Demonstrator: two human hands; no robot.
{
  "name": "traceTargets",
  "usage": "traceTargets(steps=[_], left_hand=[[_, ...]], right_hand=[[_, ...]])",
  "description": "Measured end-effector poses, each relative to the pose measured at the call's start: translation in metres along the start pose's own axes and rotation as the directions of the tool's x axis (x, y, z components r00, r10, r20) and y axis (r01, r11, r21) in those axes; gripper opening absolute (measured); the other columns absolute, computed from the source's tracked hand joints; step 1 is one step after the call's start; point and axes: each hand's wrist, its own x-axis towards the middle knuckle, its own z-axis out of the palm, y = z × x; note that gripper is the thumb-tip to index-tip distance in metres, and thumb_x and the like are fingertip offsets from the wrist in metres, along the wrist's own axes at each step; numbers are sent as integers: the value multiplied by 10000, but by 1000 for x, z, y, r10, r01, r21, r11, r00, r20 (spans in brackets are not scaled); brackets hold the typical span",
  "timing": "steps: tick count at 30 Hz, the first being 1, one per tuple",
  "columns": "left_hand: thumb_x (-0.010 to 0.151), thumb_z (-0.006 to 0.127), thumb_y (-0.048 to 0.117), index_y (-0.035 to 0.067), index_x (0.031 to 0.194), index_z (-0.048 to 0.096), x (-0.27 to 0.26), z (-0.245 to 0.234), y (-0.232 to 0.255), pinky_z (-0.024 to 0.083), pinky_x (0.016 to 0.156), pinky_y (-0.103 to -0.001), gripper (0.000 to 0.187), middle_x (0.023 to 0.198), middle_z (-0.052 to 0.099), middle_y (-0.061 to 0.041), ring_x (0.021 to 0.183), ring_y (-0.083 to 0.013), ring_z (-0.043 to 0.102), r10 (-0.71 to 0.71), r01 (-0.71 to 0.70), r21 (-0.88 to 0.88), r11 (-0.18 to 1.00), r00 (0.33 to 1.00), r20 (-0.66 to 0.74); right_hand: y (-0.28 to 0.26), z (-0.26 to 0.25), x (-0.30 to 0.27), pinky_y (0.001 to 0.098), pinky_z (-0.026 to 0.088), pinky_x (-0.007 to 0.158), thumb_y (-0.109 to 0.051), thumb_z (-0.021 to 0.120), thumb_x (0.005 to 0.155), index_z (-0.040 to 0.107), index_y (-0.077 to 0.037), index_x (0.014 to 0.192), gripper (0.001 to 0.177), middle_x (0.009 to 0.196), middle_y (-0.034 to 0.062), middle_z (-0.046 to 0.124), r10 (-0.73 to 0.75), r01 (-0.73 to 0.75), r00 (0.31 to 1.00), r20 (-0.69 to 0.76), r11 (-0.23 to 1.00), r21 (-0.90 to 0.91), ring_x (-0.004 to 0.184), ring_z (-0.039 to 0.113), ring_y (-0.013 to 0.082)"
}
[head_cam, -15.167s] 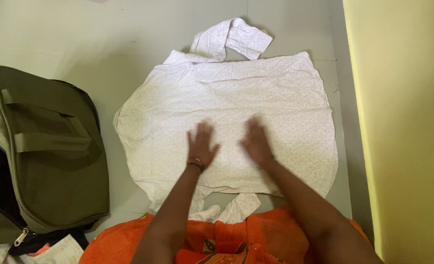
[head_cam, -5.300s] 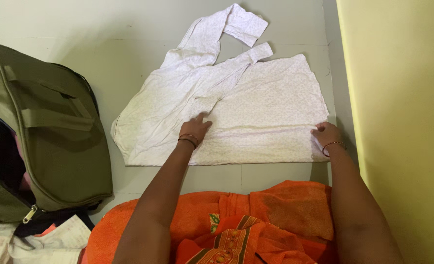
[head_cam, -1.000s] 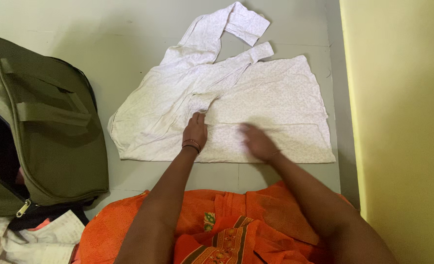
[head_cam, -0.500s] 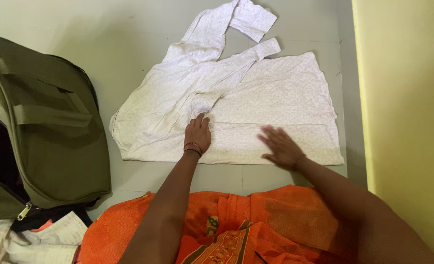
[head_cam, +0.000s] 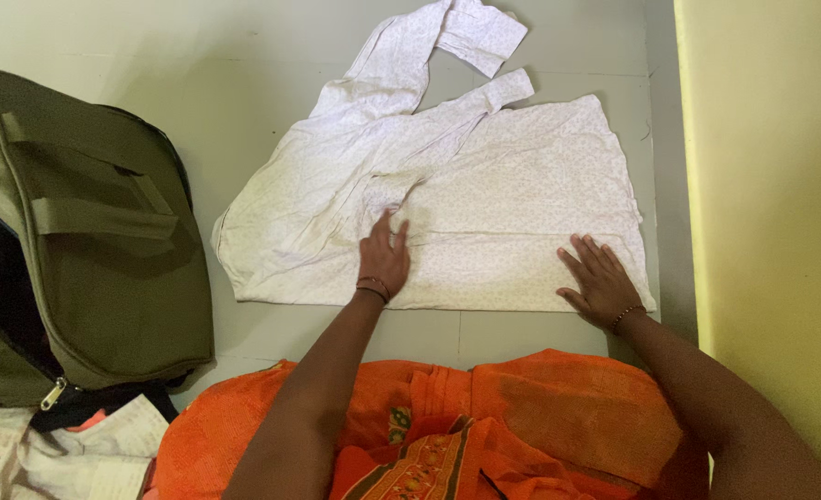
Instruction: The person smooths a white patterned shirt on the floor, folds the sides and sleeves inward, and places the garment into a green bag.
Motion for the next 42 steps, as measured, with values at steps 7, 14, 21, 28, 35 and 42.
traceTargets(steps=[7,14,21,28,35,42], left_hand=[[1042,202,577,198,1649,18,-39,-16,28,-21,1240,-556,739,1703,-107,-135,1566,-284,-98,159,-199,138,970,952,261],[1034,183,592,352,1641,2,-53,-24,-8,-11,1251,-541,677,1719,-104,-32,1575,-251,-89,-118,85,188,979,978,174],[1039,157,586,365,1642,-4,-60,-11,-52,-2,1239,-599,662,1719,-107,3,1578,-242,-74,-449,432,147,890,887,108],[1006,209,652,412,1639,37,-59,-19,-80,-2,1203,-705,699,1728,-68,13,1598,-249,-36,-609,607,95,789,793,-2],[996,312,665,391,1629,50,-46,-33,-134,48,1189,-762,737,1746,-36,-30,1576,-390,-35,-919,900,-211,381,394,19],[998,344,621,255,1672,41,0,-14,-44,12,1093,-801,825,1721,-1,-194,1567,-400,-57,-550,579,195,792,814,-185]], right_hand=[[-2,-3,1,471,115,1249,-627,400,955,349,-197,1550,735,1659,115,241,34,-34,999,18,999,-2,1549,166,277],[-2,-4,0,471,134,1256,-624,416,955,373,-185,1535,729,1648,114,278,26,-26,1000,-5,1000,-15,1548,193,279],[-4,-9,0,467,141,1257,-628,423,956,393,-200,1532,718,1654,105,285,32,-32,999,-3,999,25,1547,204,284],[-1,-8,0,470,133,1252,-634,411,960,392,-197,1531,719,1659,105,270,32,-32,999,2,998,46,1548,191,284],[-1,-4,1,472,133,1254,-625,421,955,386,-204,1531,713,1657,100,269,30,-30,999,11,999,13,1550,191,279],[-2,-5,-1,474,146,1259,-625,431,954,410,-207,1526,709,1651,90,295,45,-44,999,-16,998,39,1551,211,271]])
